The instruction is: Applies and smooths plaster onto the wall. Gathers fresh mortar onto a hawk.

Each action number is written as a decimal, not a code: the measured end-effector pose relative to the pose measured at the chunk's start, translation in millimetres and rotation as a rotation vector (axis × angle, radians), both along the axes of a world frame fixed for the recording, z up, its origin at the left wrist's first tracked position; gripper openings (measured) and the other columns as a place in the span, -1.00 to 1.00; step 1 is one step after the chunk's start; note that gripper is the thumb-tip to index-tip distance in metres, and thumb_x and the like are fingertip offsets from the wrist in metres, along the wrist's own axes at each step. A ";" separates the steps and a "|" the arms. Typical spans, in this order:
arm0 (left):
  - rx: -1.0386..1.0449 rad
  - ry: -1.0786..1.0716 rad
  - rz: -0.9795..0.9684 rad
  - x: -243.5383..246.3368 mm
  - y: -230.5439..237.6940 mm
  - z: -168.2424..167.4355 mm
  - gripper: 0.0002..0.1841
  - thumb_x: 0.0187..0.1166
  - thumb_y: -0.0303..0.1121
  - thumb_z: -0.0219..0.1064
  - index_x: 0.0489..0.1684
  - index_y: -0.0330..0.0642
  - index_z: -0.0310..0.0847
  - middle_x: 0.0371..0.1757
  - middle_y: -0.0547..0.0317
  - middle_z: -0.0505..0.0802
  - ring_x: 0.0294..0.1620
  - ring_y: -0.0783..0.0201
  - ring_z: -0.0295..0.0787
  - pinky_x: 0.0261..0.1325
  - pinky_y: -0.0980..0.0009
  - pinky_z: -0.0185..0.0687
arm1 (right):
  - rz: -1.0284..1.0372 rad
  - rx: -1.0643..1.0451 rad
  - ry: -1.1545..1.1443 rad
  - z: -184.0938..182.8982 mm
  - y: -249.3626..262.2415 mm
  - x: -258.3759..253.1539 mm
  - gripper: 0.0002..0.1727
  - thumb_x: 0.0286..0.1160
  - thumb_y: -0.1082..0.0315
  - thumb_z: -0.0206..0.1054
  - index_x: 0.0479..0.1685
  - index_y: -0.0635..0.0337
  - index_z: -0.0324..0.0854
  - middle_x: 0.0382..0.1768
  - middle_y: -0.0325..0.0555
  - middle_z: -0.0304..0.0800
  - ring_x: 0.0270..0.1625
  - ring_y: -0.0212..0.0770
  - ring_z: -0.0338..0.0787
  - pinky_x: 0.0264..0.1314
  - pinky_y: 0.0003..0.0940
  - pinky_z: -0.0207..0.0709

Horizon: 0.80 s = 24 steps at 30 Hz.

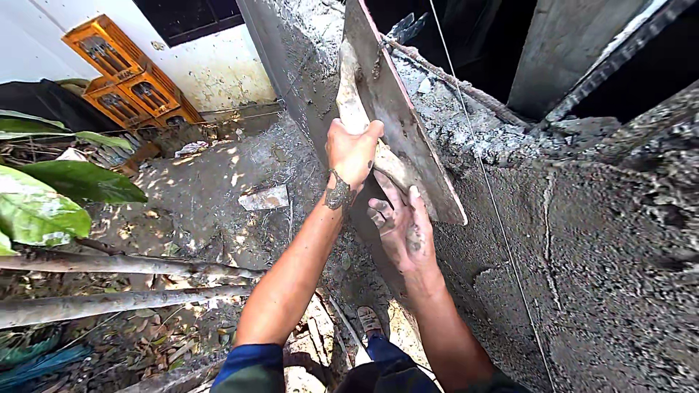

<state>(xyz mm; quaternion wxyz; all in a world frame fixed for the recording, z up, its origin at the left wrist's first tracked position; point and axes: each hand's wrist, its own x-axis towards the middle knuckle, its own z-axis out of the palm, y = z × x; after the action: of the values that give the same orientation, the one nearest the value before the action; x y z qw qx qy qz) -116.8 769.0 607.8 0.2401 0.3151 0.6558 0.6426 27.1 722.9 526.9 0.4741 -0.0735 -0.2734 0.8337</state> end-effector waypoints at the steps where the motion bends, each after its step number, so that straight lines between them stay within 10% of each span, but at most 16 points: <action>1: 0.007 0.010 -0.005 4.5 -4.3 6.5 -0.48 0.20 -0.25 0.59 0.09 -0.26 0.50 -0.27 -0.01 0.81 -0.27 0.13 0.85 -0.17 0.09 0.83 | -0.002 0.019 0.004 4.8 -2.2 4.3 -0.43 0.88 -0.02 -0.11 0.61 0.14 0.43 0.64 0.04 0.49 0.03 -0.13 0.85 0.05 -0.29 0.76; 13: 0.377 -0.052 -0.153 16.1 -98.9 37.1 -0.62 0.43 -0.48 0.43 0.16 -0.42 0.48 -0.23 -0.05 0.82 -0.22 0.16 0.85 -0.09 0.18 0.85 | -0.033 0.354 -0.076 5.2 -52.8 20.4 -0.41 0.66 -0.13 0.26 0.50 0.04 0.50 0.52 0.01 0.63 -0.08 -0.19 0.86 0.05 -0.26 0.76; 18: 0.441 -0.185 0.050 -14.3 -166.2 -33.5 -0.72 0.62 -0.53 0.22 0.25 -0.23 0.48 -0.10 0.14 0.85 -0.09 0.30 0.85 0.01 0.28 0.85 | 0.176 0.253 -0.185 -51.9 -80.0 -0.2 -0.44 0.50 -0.05 0.44 0.16 0.31 0.65 -0.03 0.18 0.90 0.02 0.07 0.90 0.25 0.00 0.74; 21: 0.232 -0.283 0.136 -33.6 -155.4 -109.1 -0.86 0.75 -0.33 0.17 0.14 0.04 0.53 -0.21 0.40 0.77 -0.27 0.56 0.70 -0.26 0.54 0.67 | 0.179 0.108 -0.222 -98.1 -65.4 -17.4 -0.50 0.52 0.18 0.42 0.21 0.47 0.56 0.05 0.36 0.83 0.11 0.21 0.87 0.29 0.06 0.73; 24: 0.118 -0.476 0.184 -54.3 -87.3 -156.6 -0.87 0.72 -0.39 0.18 0.06 -0.14 0.57 -0.27 0.24 0.76 -0.30 0.43 0.72 -0.25 0.41 0.70 | 0.078 -0.010 -0.318 -133.1 -34.1 -35.8 -0.65 0.76 0.38 0.04 0.30 0.47 0.49 0.06 0.36 0.81 0.06 0.20 0.87 0.22 0.06 0.75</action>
<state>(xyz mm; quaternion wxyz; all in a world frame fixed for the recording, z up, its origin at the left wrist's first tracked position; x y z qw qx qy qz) -171.0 681.7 451.2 0.3096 0.1075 0.5679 0.7550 -8.7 688.8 393.8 0.3919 -0.1961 -0.3434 0.8307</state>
